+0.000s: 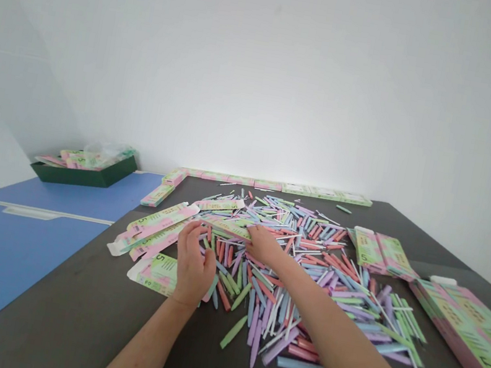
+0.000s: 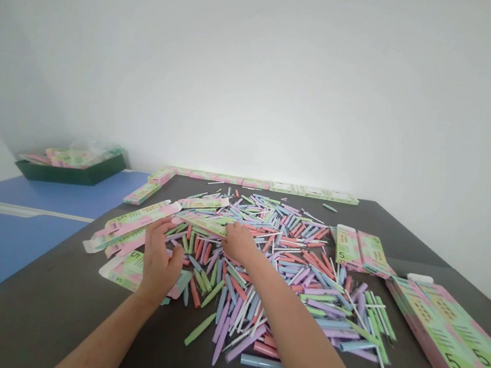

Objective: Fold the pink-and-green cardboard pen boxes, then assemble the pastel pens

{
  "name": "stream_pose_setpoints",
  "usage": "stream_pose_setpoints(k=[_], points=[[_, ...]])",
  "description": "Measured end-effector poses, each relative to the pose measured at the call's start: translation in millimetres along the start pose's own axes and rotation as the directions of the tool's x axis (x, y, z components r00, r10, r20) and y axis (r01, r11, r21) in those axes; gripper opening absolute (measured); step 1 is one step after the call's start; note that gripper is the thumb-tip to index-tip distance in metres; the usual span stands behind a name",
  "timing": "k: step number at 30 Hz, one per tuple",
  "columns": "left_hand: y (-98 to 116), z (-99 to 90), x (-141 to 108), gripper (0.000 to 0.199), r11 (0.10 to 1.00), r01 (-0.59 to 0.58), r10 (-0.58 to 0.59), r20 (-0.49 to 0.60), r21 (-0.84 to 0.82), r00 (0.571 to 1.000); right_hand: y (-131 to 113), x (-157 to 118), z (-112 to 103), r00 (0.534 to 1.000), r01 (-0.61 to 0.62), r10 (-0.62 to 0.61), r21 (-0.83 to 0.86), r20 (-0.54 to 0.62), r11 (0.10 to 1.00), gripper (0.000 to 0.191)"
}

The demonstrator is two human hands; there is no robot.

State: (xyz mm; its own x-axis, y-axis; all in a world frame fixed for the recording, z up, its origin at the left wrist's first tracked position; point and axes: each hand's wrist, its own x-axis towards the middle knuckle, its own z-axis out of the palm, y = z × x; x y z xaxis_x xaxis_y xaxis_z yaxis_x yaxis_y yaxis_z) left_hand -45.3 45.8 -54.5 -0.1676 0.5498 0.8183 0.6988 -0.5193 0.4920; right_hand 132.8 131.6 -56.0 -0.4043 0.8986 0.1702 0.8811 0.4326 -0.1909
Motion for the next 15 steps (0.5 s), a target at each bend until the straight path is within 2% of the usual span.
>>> stream_pose_setpoints(k=[3,5,8,11,13,15], points=[[2,0.5,0,0.030,0.998,0.047,-0.046,0.011,-0.048,0.999,-2,-26,-16,0.995,0.045,-0.043,0.017,-0.093,0.999,0.043],[5,1.0,-1,0.034,0.975,0.145,-0.138,0.055,-0.169,0.989,-5,-49,-24,0.984,0.066,-0.061,0.023,-0.165,0.998,0.053],[12,1.2,-1,0.038,0.890,0.280,-0.264,0.095,-0.359,0.960,-11,-85,-28,0.958,0.068,-0.053,0.043,-0.281,0.997,0.055],[22,0.8,-1,0.042,0.793,0.319,-0.317,0.095,-0.519,0.944,-20,-114,-29,0.888,0.142,-0.075,0.115,-0.454,0.983,0.063],[26,0.8,-1,0.041,0.723,0.344,-0.329,0.139,-0.600,0.934,-27,-127,-29,0.863,0.189,-0.096,0.140,-0.495,0.972,0.070],[29,0.8,-2,0.034,0.697,0.370,-0.327,0.188,-0.614,0.926,-34,-135,-29,0.859,0.212,-0.108,0.157,-0.501,0.965,0.075]])
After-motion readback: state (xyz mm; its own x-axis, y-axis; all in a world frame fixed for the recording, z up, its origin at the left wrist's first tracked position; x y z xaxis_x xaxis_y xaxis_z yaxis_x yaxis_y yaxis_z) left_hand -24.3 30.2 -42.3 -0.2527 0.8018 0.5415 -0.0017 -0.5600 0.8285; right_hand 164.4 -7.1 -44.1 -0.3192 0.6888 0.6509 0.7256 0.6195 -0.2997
